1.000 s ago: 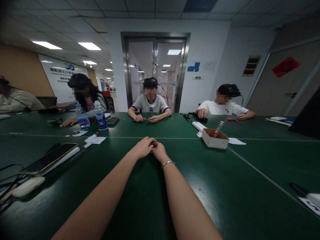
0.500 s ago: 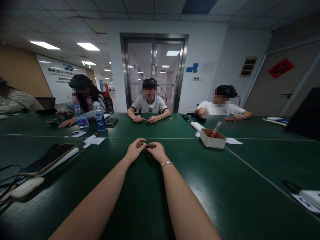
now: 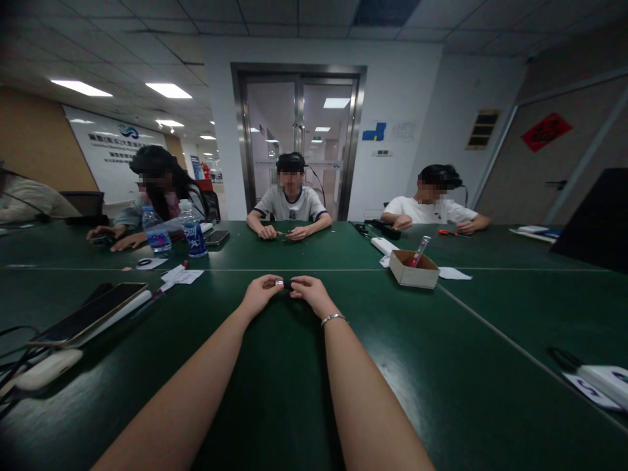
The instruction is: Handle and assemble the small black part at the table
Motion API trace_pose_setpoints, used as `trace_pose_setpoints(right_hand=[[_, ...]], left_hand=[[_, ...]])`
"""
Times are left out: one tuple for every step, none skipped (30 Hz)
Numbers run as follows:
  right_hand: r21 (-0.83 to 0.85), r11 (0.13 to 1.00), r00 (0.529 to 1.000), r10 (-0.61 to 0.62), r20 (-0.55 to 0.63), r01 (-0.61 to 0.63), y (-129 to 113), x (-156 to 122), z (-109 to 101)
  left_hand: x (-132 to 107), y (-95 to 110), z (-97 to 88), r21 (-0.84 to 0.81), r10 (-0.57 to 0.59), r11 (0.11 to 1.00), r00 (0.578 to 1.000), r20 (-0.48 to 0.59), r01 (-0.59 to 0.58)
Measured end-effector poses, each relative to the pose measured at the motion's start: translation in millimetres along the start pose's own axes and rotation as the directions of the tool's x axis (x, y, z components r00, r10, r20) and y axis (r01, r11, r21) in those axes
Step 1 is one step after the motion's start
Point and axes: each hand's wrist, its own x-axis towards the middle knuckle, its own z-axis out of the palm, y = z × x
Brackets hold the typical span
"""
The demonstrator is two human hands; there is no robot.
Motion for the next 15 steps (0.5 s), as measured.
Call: trace_pose_setpoints(right_hand=[[0.013, 1.0, 1.0, -0.001, 0.003, 0.001, 0, 0, 0], [0.025, 1.0, 1.0, -0.003, 0.007, 0.003, 0, -1, -1], [0.034, 0.999, 1.0, -0.005, 0.012, 0.004, 0, -1, -1], [0.039, 0.999, 1.0, -0.006, 0.016, 0.005, 0, -2, -1], [0.041, 0.999, 1.0, -0.007, 0.019, 0.007, 0, -2, -2], [0.042, 0.999, 1.0, -0.009, 0.021, 0.008, 0, -2, -2], [0.042, 0.999, 1.0, -0.012, 0.023, 0.011, 0, -2, -2], [0.044, 0.999, 1.0, -0.016, 0.026, 0.015, 0, -2, -3], [0.046, 0.999, 0.999, -0.02, 0.03, 0.019, 0, -2, -3], [0.049, 0.999, 0.999, -0.024, 0.034, 0.022, 0, -2, -3], [0.051, 0.998, 0.999, -0.028, 0.038, 0.026, 1, -1, -3], [0.054, 0.998, 0.999, -0.031, 0.044, 0.029, 1, -1, -3], [0.057, 0.998, 0.998, -0.033, 0.048, 0.03, 1, -1, -3], [0.059, 0.998, 0.998, -0.034, 0.052, 0.031, 1, -1, -3], [0.061, 0.998, 0.998, -0.035, 0.056, 0.031, 2, -1, -3]], left_hand=[[0, 1, -0.4, 0.012, 0.0, 1.0, 1.0, -0.003, 0.0], [-1, 2, -0.6, 0.025, 0.001, 1.0, 1.0, -0.007, -0.001], [-1, 3, -0.7, 0.036, -0.001, 0.999, 1.0, -0.011, 0.001], [-1, 4, -0.7, 0.038, -0.007, 0.999, 1.0, -0.013, 0.007], [-1, 5, -0.6, 0.03, -0.016, 0.999, 1.0, -0.014, 0.016], [-1, 6, -0.5, 0.017, -0.025, 1.0, 1.0, -0.012, 0.026], [-2, 7, -0.3, 0.003, -0.033, 0.999, 0.999, -0.01, 0.033], [-2, 9, -0.1, -0.009, -0.04, 0.999, 0.999, -0.007, 0.039], [-2, 10, 0.0, -0.016, -0.044, 0.999, 0.999, -0.003, 0.044], [-3, 10, 0.1, -0.018, -0.048, 0.999, 0.999, 0.0, 0.048], [-3, 11, 0.1, -0.019, -0.053, 0.998, 0.999, 0.004, 0.054], [-3, 12, 0.1, -0.021, -0.059, 0.998, 0.998, 0.009, 0.059], [-3, 12, 0.0, -0.024, -0.064, 0.998, 0.998, 0.01, 0.064], [-3, 13, 0.0, -0.03, -0.069, 0.997, 0.998, 0.01, 0.069], [-3, 13, 0.1, -0.036, -0.074, 0.997, 0.997, 0.008, 0.074]])
